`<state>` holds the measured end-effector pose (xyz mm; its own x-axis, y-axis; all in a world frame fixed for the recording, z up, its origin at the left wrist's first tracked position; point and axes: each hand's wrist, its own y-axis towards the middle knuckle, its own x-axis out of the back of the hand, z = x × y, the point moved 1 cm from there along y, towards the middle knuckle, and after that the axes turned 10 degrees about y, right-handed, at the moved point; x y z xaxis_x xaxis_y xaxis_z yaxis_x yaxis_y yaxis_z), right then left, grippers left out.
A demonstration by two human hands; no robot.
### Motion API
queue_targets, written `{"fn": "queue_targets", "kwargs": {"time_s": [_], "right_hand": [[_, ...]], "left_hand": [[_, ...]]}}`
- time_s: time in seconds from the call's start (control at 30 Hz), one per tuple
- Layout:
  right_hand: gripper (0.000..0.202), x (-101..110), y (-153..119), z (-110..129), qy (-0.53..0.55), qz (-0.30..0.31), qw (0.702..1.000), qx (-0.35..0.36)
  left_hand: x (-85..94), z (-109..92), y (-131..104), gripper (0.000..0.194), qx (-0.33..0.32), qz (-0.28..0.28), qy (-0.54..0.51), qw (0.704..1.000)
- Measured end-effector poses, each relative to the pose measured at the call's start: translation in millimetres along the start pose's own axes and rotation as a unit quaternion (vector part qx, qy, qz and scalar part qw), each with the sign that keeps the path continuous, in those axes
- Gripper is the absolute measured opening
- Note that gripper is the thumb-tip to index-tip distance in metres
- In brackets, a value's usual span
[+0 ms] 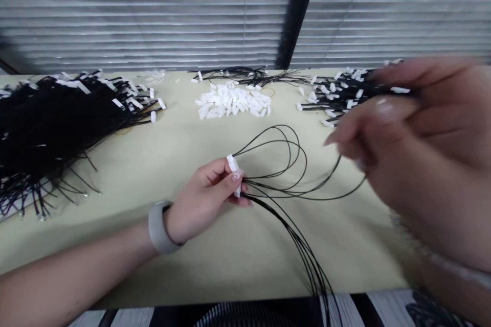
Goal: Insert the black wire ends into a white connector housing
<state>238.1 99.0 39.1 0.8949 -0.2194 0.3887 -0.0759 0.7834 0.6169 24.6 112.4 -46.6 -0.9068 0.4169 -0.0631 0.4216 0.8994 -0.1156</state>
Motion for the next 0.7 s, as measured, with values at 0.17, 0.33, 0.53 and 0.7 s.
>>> {"fn": "queue_targets", "kwargs": {"time_s": [0.17, 0.33, 0.53, 0.7], "right_hand": [[0.008, -32, -7, -2, -0.064, 0.161, 0.985, 0.022], [0.015, -43, -14, -6, -0.043, 0.16, 0.986, 0.019], [0.017, -44, -18, -8, -0.036, 0.125, 0.991, -0.012], [0.017, -46, -18, -10, -0.036, 0.122, 0.992, -0.013]], "left_hand": [[-1.5, -1, -3, 0.019, -0.037, 0.015, 0.103, 0.994], [-3.3, -3, -4, 0.019, -0.054, 0.023, 0.122, 0.991], [-4.9, -4, -5, 0.018, -0.056, 0.023, 0.141, 0.988], [-6.5, -6, -7, 0.018, -0.058, 0.027, 0.161, 0.985]]}}
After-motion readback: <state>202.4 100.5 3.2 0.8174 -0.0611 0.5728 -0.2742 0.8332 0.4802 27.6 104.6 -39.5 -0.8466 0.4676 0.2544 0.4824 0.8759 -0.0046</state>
